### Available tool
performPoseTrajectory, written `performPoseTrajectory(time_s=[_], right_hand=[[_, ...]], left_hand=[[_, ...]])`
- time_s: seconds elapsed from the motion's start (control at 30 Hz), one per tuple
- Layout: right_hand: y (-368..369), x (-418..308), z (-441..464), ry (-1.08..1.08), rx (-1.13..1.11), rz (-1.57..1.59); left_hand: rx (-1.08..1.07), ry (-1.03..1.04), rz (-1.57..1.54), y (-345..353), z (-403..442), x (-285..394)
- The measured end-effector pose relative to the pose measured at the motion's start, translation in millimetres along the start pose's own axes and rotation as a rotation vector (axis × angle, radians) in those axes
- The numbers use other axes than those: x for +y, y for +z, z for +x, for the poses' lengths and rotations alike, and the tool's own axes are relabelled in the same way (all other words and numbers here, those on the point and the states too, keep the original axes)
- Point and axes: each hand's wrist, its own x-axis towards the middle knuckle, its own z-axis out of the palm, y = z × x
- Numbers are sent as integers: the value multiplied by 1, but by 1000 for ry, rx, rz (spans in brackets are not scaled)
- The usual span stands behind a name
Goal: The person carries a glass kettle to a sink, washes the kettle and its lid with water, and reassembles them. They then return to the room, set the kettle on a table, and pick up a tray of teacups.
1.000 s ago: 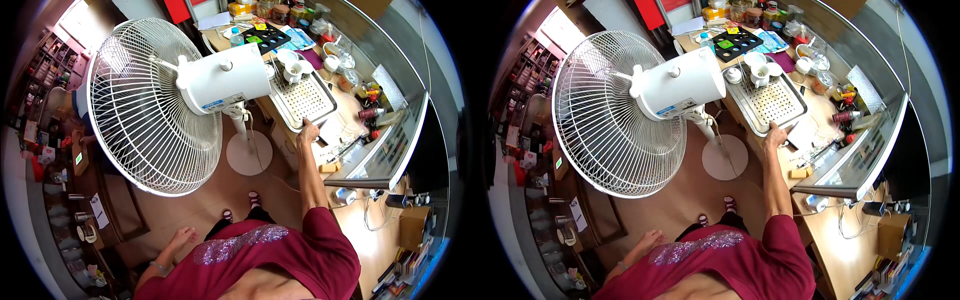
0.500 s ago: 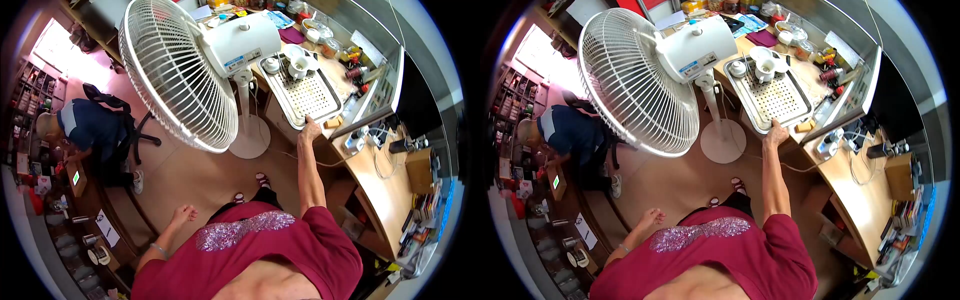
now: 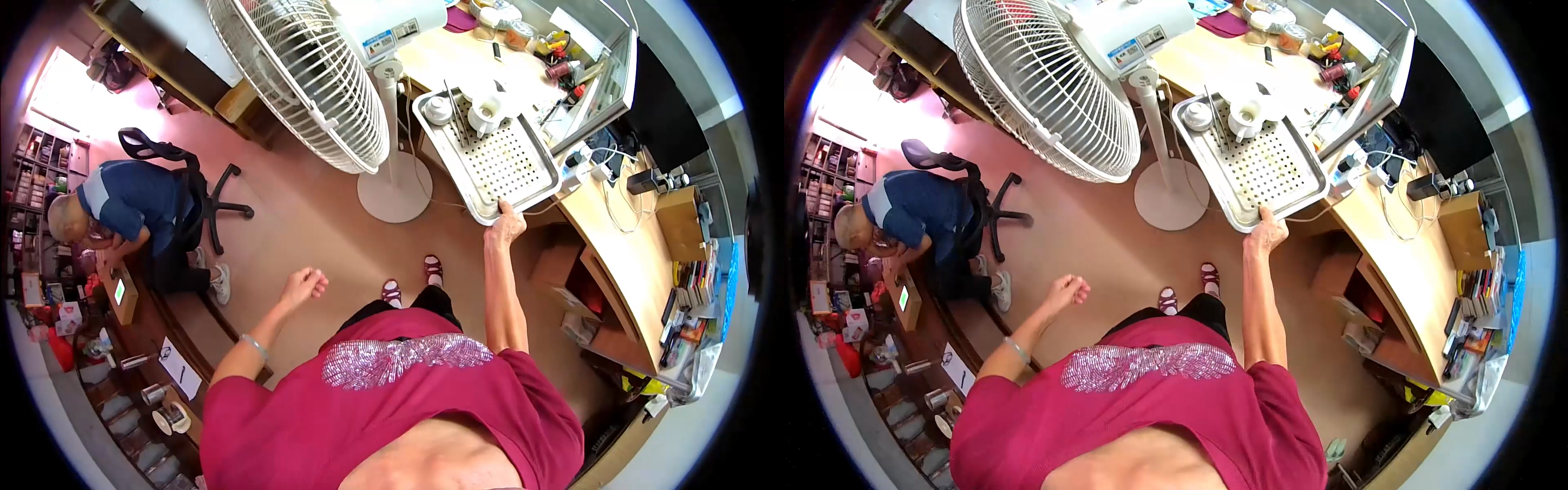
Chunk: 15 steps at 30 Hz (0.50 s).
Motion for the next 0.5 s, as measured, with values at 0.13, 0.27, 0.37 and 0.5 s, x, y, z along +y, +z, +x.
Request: performPoseTrajectory(time_s=[0.13, 0.27, 0.37, 0.5], right_hand=[[-40, -17, -15, 42, -41, -99], [-79, -41, -26, 131, -143, -117], [-111, -65, -26, 186, -232, -231], [-160, -86, -4, 261, -374, -367]], left_hand=[[-26, 72, 19, 17, 21, 30], [1, 85, -69, 44, 51, 53], [-27, 151, -239, 71, 56, 76], [-20, 159, -328, 112, 61, 93]])
